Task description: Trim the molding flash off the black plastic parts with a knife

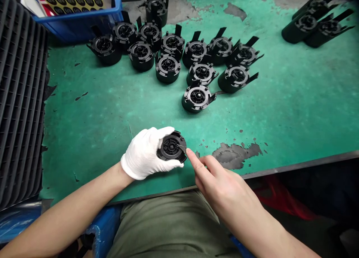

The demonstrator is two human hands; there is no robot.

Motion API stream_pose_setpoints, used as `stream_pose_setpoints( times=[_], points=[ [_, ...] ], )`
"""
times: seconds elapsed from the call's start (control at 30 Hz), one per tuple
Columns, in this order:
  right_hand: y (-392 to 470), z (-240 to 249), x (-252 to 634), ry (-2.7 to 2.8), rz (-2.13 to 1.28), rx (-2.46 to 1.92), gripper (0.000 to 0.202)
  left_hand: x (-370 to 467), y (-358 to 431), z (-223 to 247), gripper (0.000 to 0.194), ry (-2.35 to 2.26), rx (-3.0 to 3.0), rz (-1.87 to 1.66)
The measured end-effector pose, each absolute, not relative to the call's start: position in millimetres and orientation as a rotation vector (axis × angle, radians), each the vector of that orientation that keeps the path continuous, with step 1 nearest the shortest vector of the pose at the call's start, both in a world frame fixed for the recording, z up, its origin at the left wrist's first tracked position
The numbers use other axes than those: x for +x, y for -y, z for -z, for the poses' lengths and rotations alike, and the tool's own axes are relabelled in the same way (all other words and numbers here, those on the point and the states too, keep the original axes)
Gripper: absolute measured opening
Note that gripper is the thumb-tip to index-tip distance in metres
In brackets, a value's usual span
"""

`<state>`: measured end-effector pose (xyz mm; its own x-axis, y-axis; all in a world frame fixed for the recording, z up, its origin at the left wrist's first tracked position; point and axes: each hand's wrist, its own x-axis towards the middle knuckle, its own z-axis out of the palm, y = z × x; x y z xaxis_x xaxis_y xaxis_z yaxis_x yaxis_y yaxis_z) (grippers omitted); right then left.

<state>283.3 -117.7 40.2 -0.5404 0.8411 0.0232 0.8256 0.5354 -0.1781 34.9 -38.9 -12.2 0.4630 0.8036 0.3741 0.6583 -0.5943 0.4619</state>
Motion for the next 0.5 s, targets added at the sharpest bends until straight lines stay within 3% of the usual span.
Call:
stream_pose_setpoints(
  times=[0.5],
  points=[
    [106.7, -47.5, 291.3, 2.79, -0.252, -1.347, 0.063, 32.4, 38.7, 14.8, 0.088, -1.251, 2.417, -0.783]
  ],
)
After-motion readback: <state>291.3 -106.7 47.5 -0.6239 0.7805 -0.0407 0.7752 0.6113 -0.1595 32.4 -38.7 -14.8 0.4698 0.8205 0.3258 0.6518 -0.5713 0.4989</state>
